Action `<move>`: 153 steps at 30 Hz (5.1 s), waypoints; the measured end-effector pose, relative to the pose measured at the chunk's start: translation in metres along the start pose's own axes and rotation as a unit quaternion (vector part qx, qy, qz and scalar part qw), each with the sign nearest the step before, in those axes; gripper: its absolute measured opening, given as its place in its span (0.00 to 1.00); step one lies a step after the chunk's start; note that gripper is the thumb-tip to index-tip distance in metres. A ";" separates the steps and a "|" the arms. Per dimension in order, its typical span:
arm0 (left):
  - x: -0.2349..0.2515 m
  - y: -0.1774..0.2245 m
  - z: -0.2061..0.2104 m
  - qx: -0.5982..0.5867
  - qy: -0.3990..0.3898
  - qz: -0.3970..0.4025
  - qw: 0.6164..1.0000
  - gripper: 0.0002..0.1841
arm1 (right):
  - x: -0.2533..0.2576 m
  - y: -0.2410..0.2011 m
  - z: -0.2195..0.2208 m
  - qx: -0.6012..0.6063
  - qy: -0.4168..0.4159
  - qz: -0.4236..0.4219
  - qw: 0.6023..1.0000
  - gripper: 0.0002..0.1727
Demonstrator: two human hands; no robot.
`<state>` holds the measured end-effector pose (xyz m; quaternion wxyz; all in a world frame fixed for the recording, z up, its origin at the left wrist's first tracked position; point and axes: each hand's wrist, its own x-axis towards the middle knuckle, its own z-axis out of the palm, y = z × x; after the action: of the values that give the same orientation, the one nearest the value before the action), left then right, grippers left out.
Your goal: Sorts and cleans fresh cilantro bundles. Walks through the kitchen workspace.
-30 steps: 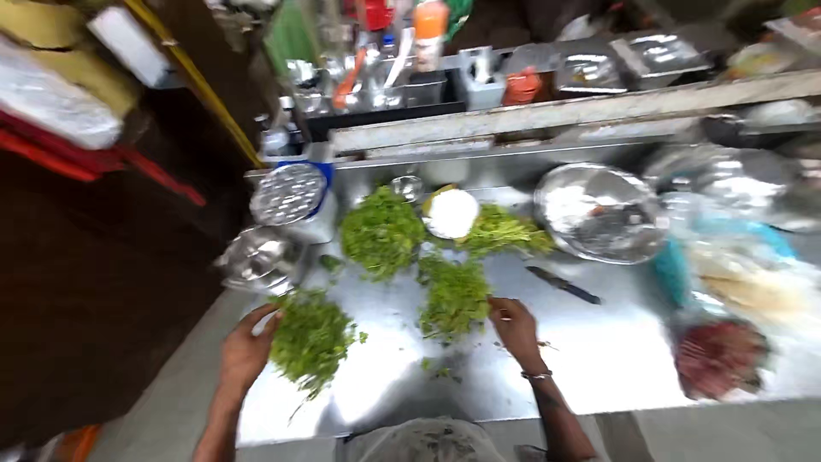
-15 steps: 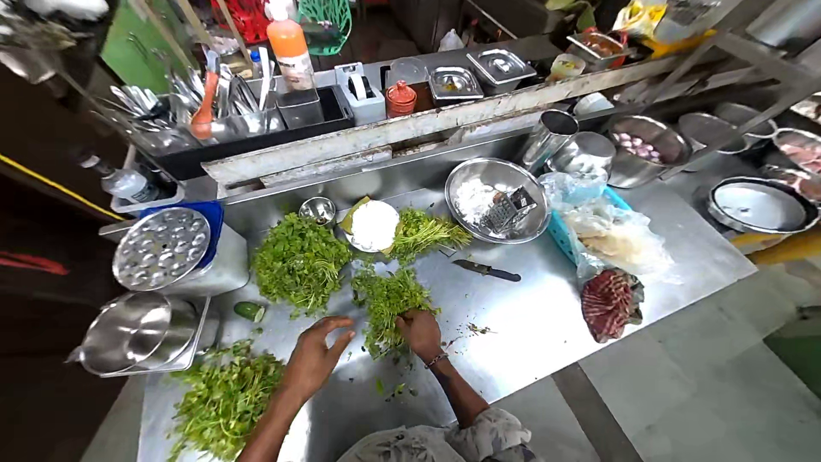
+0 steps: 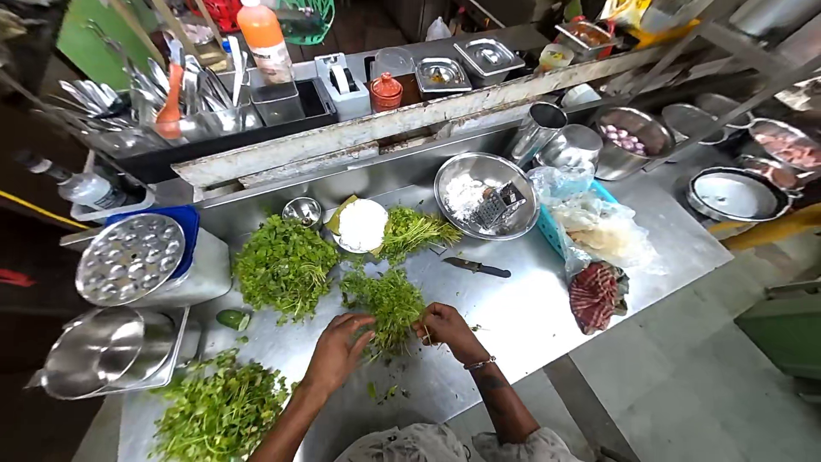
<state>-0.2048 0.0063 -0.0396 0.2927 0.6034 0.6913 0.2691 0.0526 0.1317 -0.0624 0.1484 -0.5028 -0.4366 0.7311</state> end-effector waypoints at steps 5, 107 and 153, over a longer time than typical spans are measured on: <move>0.049 0.028 0.032 0.131 -0.085 0.147 0.977 0.22 | -0.001 0.009 0.004 -0.024 -0.004 0.001 1.000 0.13; 0.049 0.067 0.130 0.272 -0.246 0.059 0.929 0.21 | -0.048 0.005 -0.073 0.048 0.136 -0.125 0.982 0.10; -0.313 -0.108 -0.050 -0.029 0.131 -0.546 0.827 0.43 | 0.013 0.045 0.245 -0.399 -0.213 -0.218 0.865 0.13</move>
<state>-0.2828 -0.3191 -0.0587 0.3161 0.0773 0.9316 0.1619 -0.1551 -0.0056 -0.0783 -0.0058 -0.2429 -0.8109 0.5324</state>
